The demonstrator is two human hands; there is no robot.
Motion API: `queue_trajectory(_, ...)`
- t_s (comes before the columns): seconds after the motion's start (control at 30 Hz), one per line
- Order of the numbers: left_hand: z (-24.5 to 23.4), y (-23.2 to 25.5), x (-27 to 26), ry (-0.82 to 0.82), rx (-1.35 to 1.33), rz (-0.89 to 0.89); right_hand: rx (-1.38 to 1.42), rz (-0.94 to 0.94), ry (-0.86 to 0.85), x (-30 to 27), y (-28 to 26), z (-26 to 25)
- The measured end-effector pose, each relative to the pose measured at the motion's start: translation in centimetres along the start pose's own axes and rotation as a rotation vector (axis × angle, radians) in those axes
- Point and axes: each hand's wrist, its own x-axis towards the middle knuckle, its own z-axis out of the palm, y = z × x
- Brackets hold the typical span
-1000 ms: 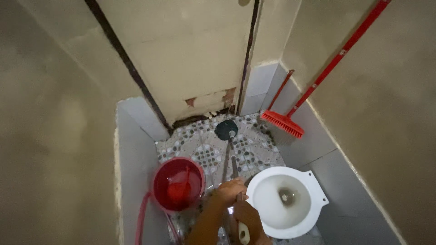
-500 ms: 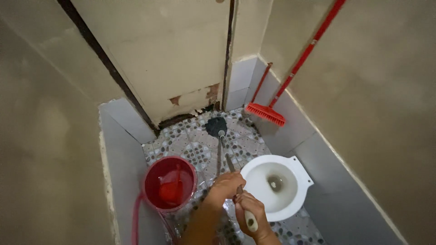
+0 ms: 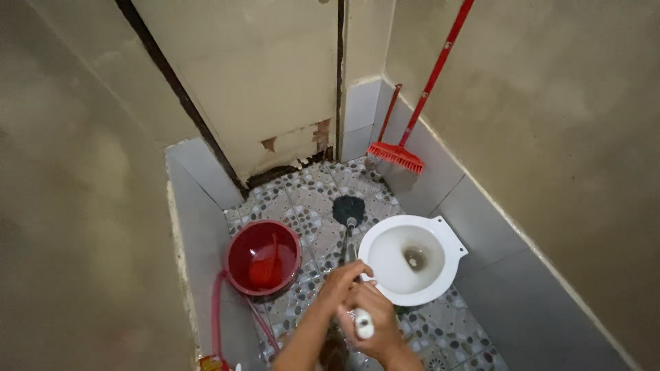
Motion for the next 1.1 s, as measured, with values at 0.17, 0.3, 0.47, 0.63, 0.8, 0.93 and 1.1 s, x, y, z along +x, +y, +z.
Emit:
queue_trajectory(0.17, 2.8, -3.4, -1.1, 0.175, -0.195, -0.022, -0.015, -0.398, -0.195, 4.4, -5.8, -1.8)
queue_trajectory(0.3, 3.4, -4.7, -0.2, 0.304, 0.101, 0.423, 0.137, -0.029, -0.369, 0.0, 2.3, 0.0)
queue_trajectory(0.47, -2.2, 3.1, -2.1, 0.160, -0.127, 0.255, 0.108, -0.151, -0.173, 1.2, 6.2, 0.8)
queue_trajectory(0.63, -6.3, 5.3, 2.8, 0.314, -0.192, 0.540, 0.021, -0.160, -0.085, 4.2, 11.6, 2.7)
queue_trajectory(0.8, -8.5, 3.9, 9.5, 0.403, -0.115, 0.776, 0.000, -0.132, 0.093, 9.8, 15.4, 3.4)
queue_trajectory(0.93, -9.6, 1.8, 15.7, 0.461, -0.059, 0.962, -0.008, -0.117, 0.199, 16.5, 15.7, 2.6)
queue_trajectory(1.1, -7.4, -4.4, 23.5, -0.052, -0.472, 0.125, 0.017, -0.025, 0.256, 21.4, 12.7, 1.0)
